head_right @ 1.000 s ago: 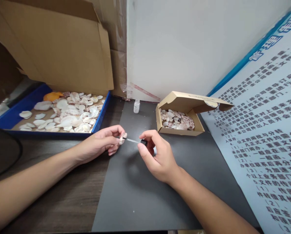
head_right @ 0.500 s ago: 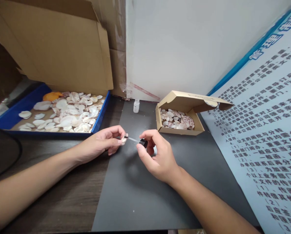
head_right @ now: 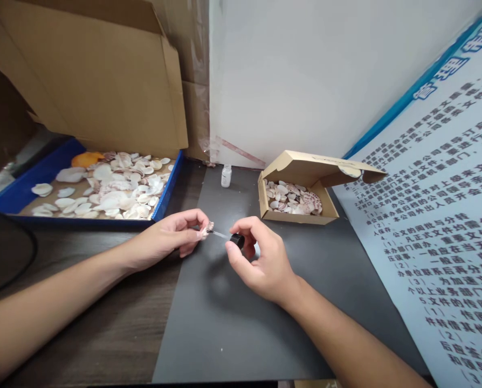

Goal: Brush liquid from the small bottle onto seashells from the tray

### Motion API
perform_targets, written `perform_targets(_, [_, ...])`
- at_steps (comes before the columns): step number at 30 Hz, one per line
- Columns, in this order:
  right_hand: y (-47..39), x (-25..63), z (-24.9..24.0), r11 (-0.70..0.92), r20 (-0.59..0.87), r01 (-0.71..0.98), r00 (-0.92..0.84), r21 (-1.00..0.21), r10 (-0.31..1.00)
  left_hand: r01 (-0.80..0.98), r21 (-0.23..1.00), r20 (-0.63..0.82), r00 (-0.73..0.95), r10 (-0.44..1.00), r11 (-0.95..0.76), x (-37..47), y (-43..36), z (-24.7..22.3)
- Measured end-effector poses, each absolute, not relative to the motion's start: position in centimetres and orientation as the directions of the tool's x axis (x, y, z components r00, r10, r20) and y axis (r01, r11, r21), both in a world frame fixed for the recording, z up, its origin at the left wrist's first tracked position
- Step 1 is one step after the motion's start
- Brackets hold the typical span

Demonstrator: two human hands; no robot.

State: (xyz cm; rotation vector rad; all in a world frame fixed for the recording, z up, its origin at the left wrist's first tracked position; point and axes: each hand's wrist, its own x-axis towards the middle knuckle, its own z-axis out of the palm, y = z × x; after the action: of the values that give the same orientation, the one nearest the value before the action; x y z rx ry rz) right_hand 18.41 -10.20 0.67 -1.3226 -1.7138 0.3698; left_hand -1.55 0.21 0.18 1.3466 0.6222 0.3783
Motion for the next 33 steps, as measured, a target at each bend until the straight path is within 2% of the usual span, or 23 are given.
perform_targets(5, [-10.27,18.41,0.69,0.356,0.498,0.634,0.054,-0.687,0.865,0.174,0.979,-0.205,0.777,0.595,0.110,-1.51,-0.13,0.39])
perform_targets(13, [-10.28,18.39,0.66,0.413,0.494,0.597,-0.033,-0.688,0.869,0.205,0.974,-0.221,0.775,0.592,0.096,-1.49,-0.32,0.25])
perform_targets(20, [-10.18,18.35,0.52,0.394,0.511,0.603,0.025,-0.693,0.859,0.206,0.975,-0.216,0.778,0.590,0.085,-1.51,-0.35,0.40])
perform_targets(28, [-10.38,18.18,0.86,0.430,0.494,0.613,-0.074,-0.662,0.866,0.195,0.977,-0.210,0.781,0.589,0.089,-1.50,-0.28,-0.07])
perform_targets(33, [-10.20,18.19,0.92,0.386,0.505,0.653,-0.006,-0.652,0.863,0.206,0.976,-0.208,0.777,0.595,0.073,-1.40,-0.34,0.02])
